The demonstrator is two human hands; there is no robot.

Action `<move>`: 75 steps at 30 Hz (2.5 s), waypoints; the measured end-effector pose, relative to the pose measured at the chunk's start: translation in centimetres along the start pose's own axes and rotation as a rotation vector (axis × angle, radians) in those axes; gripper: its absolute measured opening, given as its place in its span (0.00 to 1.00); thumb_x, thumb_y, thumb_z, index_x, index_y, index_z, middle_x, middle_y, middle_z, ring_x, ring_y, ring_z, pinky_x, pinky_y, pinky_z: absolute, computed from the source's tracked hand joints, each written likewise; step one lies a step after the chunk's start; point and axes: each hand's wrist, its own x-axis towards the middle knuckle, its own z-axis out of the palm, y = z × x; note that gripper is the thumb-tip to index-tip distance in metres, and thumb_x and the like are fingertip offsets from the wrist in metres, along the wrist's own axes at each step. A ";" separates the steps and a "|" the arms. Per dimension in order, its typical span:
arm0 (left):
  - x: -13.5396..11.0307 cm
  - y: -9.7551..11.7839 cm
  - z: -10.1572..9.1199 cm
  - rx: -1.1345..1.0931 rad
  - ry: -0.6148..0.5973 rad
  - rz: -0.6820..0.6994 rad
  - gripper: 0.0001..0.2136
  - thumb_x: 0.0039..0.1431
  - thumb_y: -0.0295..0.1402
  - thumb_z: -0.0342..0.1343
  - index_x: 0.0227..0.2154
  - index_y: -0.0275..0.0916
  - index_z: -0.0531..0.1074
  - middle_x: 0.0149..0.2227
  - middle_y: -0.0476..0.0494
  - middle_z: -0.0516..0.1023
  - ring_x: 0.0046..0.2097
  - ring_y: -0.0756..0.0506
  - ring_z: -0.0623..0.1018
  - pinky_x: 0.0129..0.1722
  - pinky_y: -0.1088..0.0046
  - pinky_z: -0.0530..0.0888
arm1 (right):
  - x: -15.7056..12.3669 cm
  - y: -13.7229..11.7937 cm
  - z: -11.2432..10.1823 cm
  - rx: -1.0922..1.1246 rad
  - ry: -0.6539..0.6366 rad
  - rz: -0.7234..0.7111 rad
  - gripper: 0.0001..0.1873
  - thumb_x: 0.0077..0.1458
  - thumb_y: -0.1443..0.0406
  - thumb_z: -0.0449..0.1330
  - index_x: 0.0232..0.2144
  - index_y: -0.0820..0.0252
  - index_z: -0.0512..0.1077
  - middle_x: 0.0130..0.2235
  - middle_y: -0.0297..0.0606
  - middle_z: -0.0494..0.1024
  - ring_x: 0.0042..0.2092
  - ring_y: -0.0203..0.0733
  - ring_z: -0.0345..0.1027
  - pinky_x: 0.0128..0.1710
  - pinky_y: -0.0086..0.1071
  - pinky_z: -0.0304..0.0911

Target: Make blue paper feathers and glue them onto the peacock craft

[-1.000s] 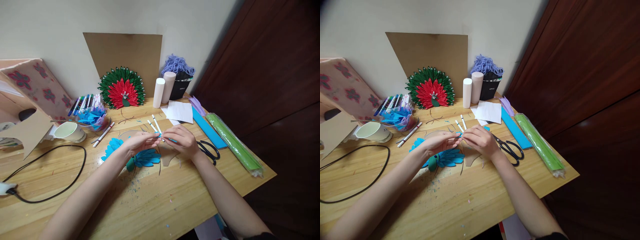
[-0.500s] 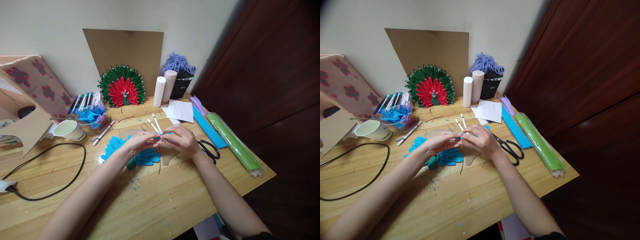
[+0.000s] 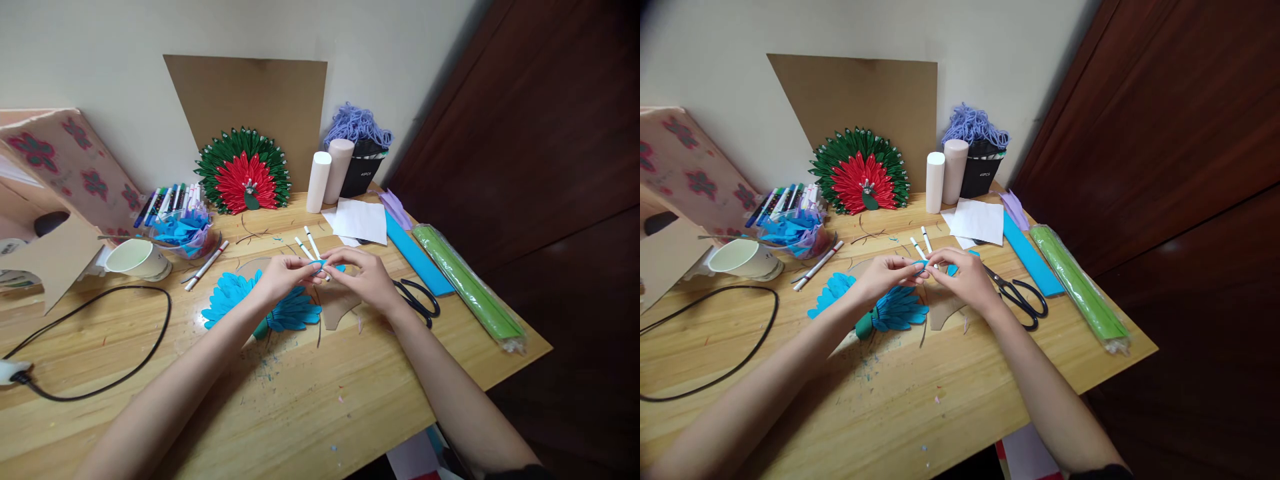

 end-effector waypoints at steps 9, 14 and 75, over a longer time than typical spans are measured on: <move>0.0 -0.3 0.2 0.086 0.043 0.044 0.09 0.45 0.37 0.60 0.24 0.36 0.76 0.26 0.45 0.78 0.28 0.51 0.75 0.33 0.75 0.72 | 0.0 0.7 0.6 0.222 -0.006 0.264 0.08 0.44 0.62 0.61 0.26 0.62 0.73 0.29 0.38 0.77 0.31 0.39 0.71 0.34 0.32 0.67; -0.4 -0.2 0.5 0.230 0.102 0.106 0.10 0.40 0.35 0.64 0.26 0.35 0.76 0.25 0.46 0.77 0.26 0.51 0.73 0.27 0.78 0.69 | 0.1 0.5 0.8 0.189 0.026 0.285 0.06 0.42 0.64 0.62 0.24 0.63 0.72 0.27 0.38 0.76 0.30 0.39 0.70 0.33 0.33 0.67; -0.4 0.9 -0.8 0.032 -0.080 -0.136 0.17 0.45 0.42 0.60 0.34 0.33 0.75 0.34 0.40 0.78 0.34 0.50 0.75 0.38 0.73 0.71 | 0.2 0.9 -0.1 -0.231 0.014 -0.378 0.03 0.52 0.69 0.57 0.32 0.58 0.70 0.34 0.38 0.75 0.38 0.40 0.66 0.41 0.37 0.62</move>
